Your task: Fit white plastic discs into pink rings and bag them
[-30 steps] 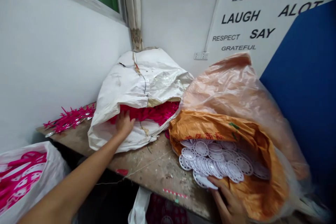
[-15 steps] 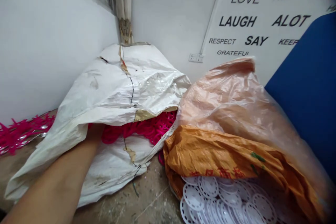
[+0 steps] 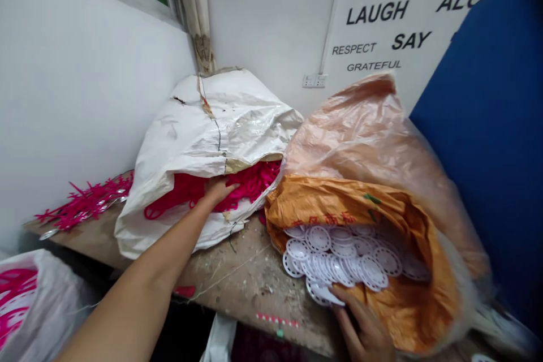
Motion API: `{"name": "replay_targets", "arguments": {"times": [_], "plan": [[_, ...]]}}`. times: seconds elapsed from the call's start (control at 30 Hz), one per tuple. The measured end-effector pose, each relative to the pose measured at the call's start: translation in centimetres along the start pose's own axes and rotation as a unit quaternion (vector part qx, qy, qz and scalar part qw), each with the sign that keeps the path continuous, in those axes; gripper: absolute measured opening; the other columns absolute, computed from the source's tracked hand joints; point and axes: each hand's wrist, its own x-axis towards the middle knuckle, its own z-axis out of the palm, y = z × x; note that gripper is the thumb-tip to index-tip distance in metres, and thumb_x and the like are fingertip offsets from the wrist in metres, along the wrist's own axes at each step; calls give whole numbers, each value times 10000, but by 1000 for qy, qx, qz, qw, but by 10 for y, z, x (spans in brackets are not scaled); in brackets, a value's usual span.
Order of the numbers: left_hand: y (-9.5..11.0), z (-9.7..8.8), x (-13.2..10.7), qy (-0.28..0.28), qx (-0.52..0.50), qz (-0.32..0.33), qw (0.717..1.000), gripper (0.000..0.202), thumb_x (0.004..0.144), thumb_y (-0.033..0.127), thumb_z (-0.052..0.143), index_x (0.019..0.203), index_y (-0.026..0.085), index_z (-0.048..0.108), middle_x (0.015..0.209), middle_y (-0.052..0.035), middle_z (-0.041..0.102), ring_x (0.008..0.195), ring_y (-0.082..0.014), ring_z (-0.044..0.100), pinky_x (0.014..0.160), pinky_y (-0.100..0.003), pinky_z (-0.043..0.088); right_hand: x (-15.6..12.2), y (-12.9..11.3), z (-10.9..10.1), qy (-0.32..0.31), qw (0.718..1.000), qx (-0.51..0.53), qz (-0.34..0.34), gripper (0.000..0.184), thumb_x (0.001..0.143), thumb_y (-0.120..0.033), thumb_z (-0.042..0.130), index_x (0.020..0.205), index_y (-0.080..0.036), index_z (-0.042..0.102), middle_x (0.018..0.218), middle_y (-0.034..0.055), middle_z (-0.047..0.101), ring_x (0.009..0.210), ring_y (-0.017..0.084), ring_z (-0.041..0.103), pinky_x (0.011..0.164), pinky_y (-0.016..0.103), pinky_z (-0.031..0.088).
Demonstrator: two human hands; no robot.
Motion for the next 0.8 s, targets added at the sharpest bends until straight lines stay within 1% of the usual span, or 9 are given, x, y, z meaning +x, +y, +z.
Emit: {"name": "replay_targets", "arguments": {"times": [0.07,0.13,0.23,0.3,0.4,0.53,0.67,0.73,0.8], "plan": [[7,0,-22,-4,29,12,1000,377,806,479,577,1065,210,632,1249,-115,547,1195,-330,441,981,-547,338,2,-4,1,10,1000,4,13,302,843,-381,487,1022,-245,688,977,58,725,876,247,683,738,371,556],[14,2,-48,-5,49,31,998,422,770,514,596,1112,268,627,1340,-109,493,1269,-360,349,1021,-576,251,3,-8,2,13,1000,18,22,317,843,-391,469,1003,-235,693,960,64,728,864,250,683,731,381,547],[23,9,-87,-1,62,52,997,492,792,454,584,1258,306,529,1463,-88,357,1335,-336,261,1049,-569,198,4,-13,2,31,998,35,33,322,839,-390,453,972,-223,694,935,66,731,843,246,681,726,382,531],[27,14,-110,4,63,59,996,444,842,381,527,1277,293,517,1489,-89,312,1357,-323,231,1058,-570,179,5,-16,2,41,998,41,34,319,844,-380,442,961,-215,688,926,67,731,837,240,679,724,374,524],[30,19,-137,10,53,75,996,402,873,273,470,1272,270,527,1457,-97,374,1348,-308,270,1064,-566,188,5,-20,0,47,998,43,28,305,850,-368,445,960,-205,678,921,66,731,832,232,678,716,361,520],[30,18,-166,18,22,114,993,420,842,161,480,1245,264,540,1364,-73,503,1302,-269,368,1060,-560,240,4,-21,-1,51,997,42,26,292,853,-362,451,968,-208,671,927,62,729,833,225,675,713,353,518],[23,10,-194,37,-18,152,988,402,834,105,436,1177,248,590,1303,-50,560,1262,-214,431,1057,-469,323,3,-19,0,51,997,48,27,294,848,-368,454,970,-211,670,940,63,727,848,230,673,724,361,516],[16,1,-203,60,-33,143,987,374,849,119,410,1148,234,604,1246,-55,594,1216,-200,476,1034,-427,367,3,-18,0,49,997,49,32,300,846,-376,455,976,-213,671,940,64,726,845,234,670,719,363,514],[8,-9,-204,89,-42,113,989,332,873,162,391,1117,215,610,1175,-71,621,1152,-205,519,1005,-412,394,2,-17,1,45,997,50,39,312,846,-388,457,982,-212,675,920,66,727,812,235,669,709,364,512]]}}
